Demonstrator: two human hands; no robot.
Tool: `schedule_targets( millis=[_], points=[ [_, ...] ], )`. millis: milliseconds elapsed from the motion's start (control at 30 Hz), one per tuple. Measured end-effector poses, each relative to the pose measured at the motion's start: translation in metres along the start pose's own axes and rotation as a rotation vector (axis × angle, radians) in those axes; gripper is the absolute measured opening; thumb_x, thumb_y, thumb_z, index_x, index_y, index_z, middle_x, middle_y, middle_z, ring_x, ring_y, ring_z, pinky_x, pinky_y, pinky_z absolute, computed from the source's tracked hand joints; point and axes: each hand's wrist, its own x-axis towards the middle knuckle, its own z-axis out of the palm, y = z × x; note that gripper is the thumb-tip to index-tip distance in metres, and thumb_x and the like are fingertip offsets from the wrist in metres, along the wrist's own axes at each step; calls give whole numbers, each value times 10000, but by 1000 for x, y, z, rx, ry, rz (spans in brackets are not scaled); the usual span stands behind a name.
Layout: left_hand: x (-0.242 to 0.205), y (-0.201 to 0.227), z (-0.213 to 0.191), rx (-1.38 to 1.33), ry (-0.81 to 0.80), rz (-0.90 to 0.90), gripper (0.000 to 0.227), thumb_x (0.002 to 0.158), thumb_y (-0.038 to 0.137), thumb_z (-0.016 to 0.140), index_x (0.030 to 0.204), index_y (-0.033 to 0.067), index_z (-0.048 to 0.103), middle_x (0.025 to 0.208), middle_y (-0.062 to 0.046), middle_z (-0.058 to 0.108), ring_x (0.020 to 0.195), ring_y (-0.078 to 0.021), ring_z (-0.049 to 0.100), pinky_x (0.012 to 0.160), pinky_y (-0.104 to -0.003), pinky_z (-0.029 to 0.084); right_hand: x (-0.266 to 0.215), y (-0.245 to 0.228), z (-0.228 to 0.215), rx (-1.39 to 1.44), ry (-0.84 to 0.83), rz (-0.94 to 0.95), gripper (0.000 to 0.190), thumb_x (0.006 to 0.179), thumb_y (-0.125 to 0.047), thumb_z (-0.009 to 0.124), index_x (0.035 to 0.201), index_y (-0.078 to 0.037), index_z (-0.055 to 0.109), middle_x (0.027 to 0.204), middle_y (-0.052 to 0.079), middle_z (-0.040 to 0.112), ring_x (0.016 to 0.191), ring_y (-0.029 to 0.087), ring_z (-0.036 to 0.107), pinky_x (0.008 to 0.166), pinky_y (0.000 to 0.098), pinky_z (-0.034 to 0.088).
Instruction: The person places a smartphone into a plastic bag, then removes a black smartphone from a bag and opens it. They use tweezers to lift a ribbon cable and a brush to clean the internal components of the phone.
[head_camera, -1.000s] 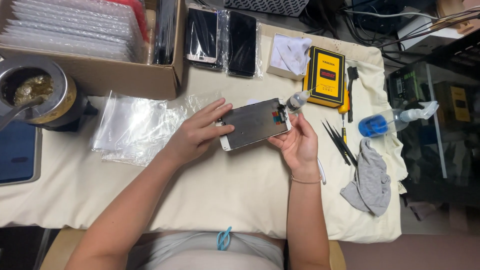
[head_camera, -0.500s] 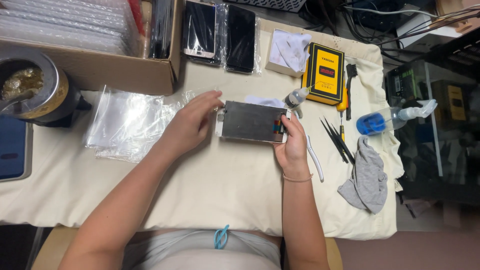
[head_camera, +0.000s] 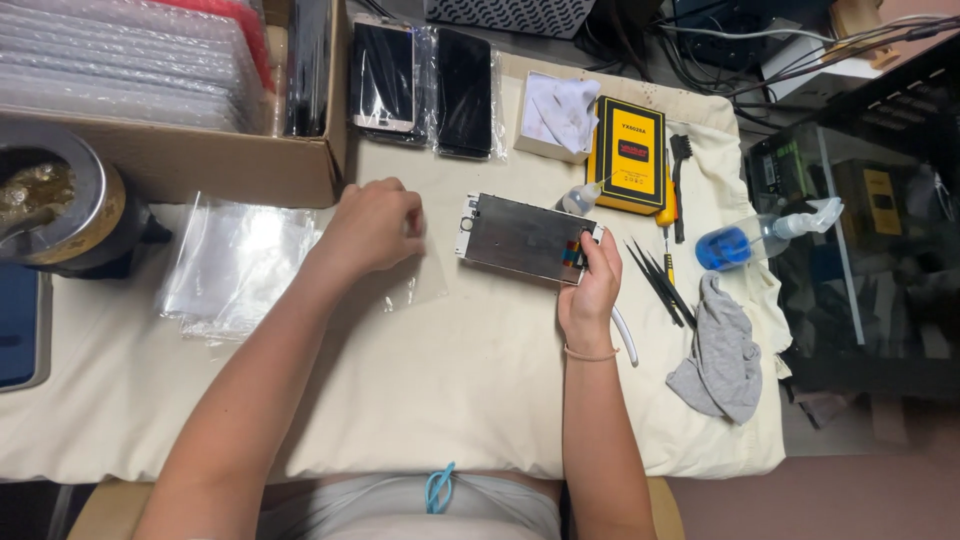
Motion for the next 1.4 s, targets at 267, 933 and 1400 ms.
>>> schedule_targets(
  millis=[267, 933, 1400],
  points=[
    [-10, 14, -28, -504, -182, -20, 137, 819, 175, 823, 877, 63, 772, 776, -99, 751, 786, -256, 692, 800, -399, 553, -6, -9, 9, 36, -31, -42, 333, 1020, -127, 521, 1332, -37, 599, 1194, 159, 720, 1093, 244, 706, 1030, 408, 582],
    [-8, 14, -21, -492, -124, 42, 126, 821, 84, 797, 943, 96, 827, 790, -69, 791, 778, -197, 721, 772, -319, 568, -13, -15, 11, 163, 47, -56, 259, 982, -103, 557, 1223, -54, 638, 1076, 114, 743, 1005, 210, 735, 996, 348, 602],
    [-12, 13, -20, -581, -240, 111, 317, 803, 55, 798, 1119, 27, 785, 923, -123, 818, 901, -238, 759, 873, -359, 583, -20, -25, 22, 68, 4, -120, 284, 1004, -124, 542, 1267, -52, 620, 1144, 129, 737, 1065, 228, 723, 1020, 396, 590]
  ],
)
